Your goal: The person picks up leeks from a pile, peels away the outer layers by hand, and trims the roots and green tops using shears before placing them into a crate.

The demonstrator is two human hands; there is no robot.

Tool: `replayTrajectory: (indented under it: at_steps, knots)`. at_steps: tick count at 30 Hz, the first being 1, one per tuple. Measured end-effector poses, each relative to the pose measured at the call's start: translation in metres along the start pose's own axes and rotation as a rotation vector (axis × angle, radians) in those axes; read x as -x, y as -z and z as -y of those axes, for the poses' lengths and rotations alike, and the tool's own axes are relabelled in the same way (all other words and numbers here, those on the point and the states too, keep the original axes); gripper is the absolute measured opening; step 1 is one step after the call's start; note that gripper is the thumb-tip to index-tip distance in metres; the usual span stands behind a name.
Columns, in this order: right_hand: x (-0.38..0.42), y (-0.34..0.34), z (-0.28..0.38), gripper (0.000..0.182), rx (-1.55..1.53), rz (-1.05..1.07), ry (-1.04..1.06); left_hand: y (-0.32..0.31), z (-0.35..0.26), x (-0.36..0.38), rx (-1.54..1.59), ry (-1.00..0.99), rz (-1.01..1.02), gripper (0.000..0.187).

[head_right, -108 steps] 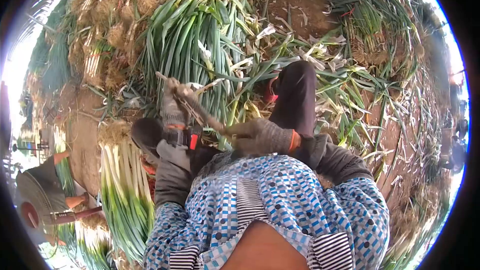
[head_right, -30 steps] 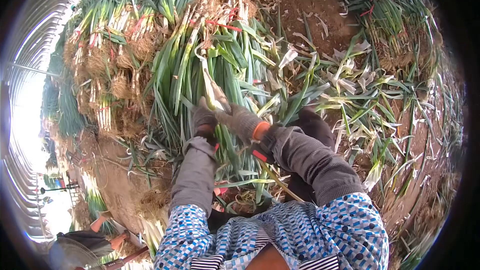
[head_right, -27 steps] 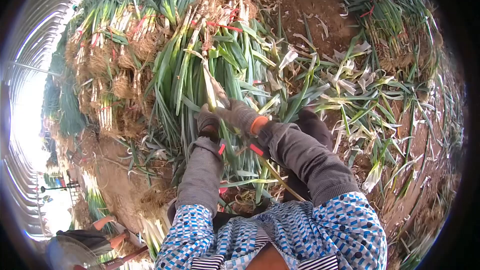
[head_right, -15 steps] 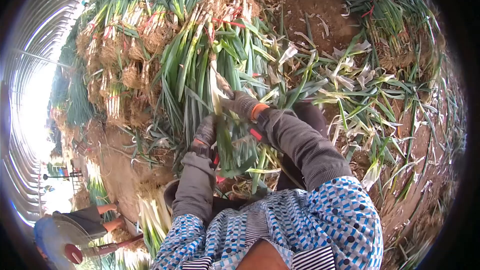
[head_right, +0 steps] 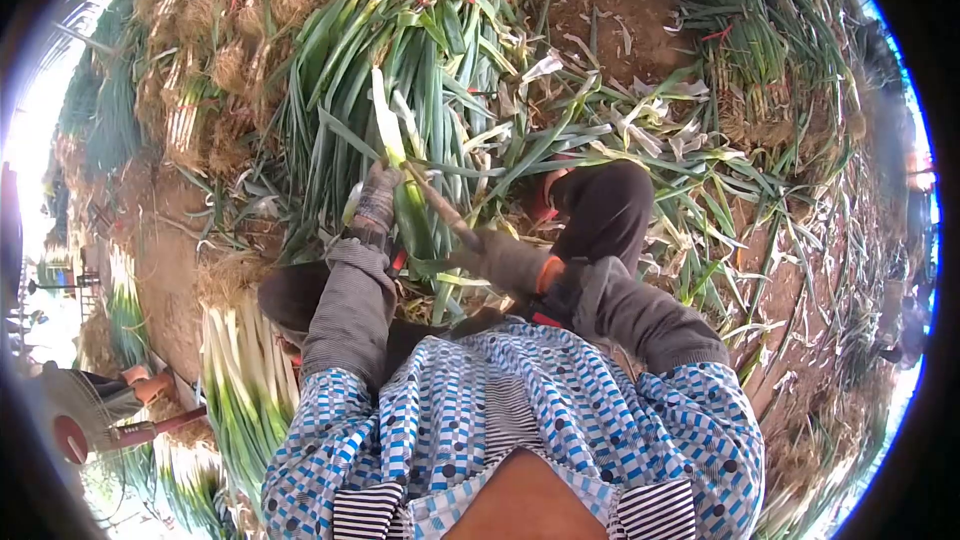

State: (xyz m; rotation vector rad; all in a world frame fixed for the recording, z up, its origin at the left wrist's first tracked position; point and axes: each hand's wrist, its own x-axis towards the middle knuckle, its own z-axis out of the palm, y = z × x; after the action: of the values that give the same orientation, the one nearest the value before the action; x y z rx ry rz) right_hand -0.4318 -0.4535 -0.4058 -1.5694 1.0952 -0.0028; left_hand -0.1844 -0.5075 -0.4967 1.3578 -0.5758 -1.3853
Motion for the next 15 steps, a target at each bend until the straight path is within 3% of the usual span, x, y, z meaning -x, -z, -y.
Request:
replayTrajectory:
  at_steps: [4, 6, 7, 9, 12, 14, 15]
  knots:
    - [-0.043, 0.008, 0.017, 0.047, 0.063, -0.052, 0.014, 0.004, 0.011, 0.003, 0.039, 0.010, 0.043, 0.035]
    - [-0.078, 0.009, 0.019, 0.054, -0.048, -0.095, 0.186, -0.004, -0.001, 0.032, 0.232, 0.008, 0.102, 0.035]
    - [-0.091, 0.010, 0.018, 0.058, -0.105, -0.117, 0.271, -0.002, -0.006, 0.038, 0.162, 0.032, 0.096, 0.035]
    - [-0.082, 0.019, 0.044, 0.058, 0.015, -0.079, 0.113, 0.007, -0.005, 0.045, 0.069, 0.048, 0.105, 0.034]
    - [-0.071, 0.011, 0.048, 0.060, 0.008, -0.089, 0.360, 0.005, -0.018, 0.060, 0.187, 0.150, 0.123, 0.033]
    - [-0.065, 0.014, 0.052, 0.060, 0.285, 0.002, 0.041, 0.008, -0.014, 0.055, 0.354, 0.283, 0.076, 0.035]
    - [-0.065, 0.013, 0.049, 0.060, 0.251, 0.000, 0.036, 0.016, -0.008, 0.051, 0.222, 0.177, 0.121, 0.036]
